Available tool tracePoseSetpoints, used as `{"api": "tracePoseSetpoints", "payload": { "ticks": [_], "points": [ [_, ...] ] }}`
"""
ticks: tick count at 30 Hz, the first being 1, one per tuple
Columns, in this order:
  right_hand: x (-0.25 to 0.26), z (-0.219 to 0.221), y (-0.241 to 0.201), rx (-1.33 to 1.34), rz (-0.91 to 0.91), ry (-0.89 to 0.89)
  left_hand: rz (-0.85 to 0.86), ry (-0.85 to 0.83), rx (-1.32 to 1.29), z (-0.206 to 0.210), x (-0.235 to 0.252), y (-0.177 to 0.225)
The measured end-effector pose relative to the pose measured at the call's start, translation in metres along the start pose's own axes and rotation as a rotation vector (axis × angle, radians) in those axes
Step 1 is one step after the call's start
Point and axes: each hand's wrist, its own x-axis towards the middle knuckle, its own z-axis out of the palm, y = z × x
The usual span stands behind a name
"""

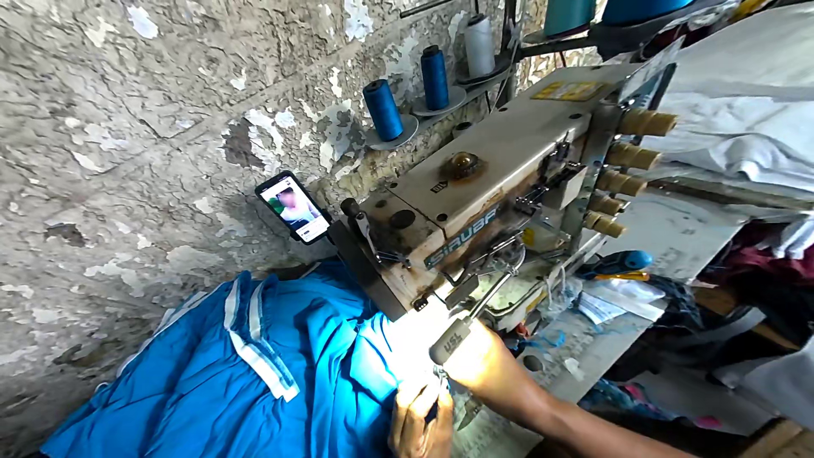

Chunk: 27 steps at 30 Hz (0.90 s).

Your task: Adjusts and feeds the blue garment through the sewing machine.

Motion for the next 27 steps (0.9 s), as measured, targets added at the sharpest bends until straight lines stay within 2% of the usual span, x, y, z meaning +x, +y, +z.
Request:
{"api": "tracePoseSetpoints", "payload": {
  "ticks": [4, 10, 12, 14, 17, 20, 23, 27],
  "points": [
    [0.000, 0.000, -0.004, -0.035, 0.006, 0.003, -0.039, -0.003, -0.073, -0.001, -0.002, -0.003],
    [0.001, -0.005, -0.001, -0.157, 0.000, -0.073, -0.328, 0.087, -0.419, 0.006, -0.003, -0.003],
    [0.000, -0.003, 0.000, -0.268, -0.093, -0.065, -0.383, 0.132, -0.490, 0.008, -0.001, -0.001],
    [0.000, 0.000, 0.007, -0.348, -0.263, -0.011, -0.419, 0.154, -0.494, 0.010, 0.002, 0.001],
    [0.007, 0.003, 0.017, -0.436, -0.514, 0.066, -0.465, 0.167, -0.433, 0.012, 0.008, 0.005],
    [0.012, 0.003, 0.021, -0.536, -0.666, 0.076, -0.476, 0.165, -0.267, 0.015, 0.017, 0.007],
    [0.014, 0.003, 0.017, -0.590, -0.708, 0.046, -0.399, 0.143, -0.076, 0.018, 0.033, 0.015],
    [0.018, 0.001, 0.020, -0.572, -0.709, 0.052, -0.202, 0.134, 0.209, 0.022, 0.041, 0.017]
  ]
}}
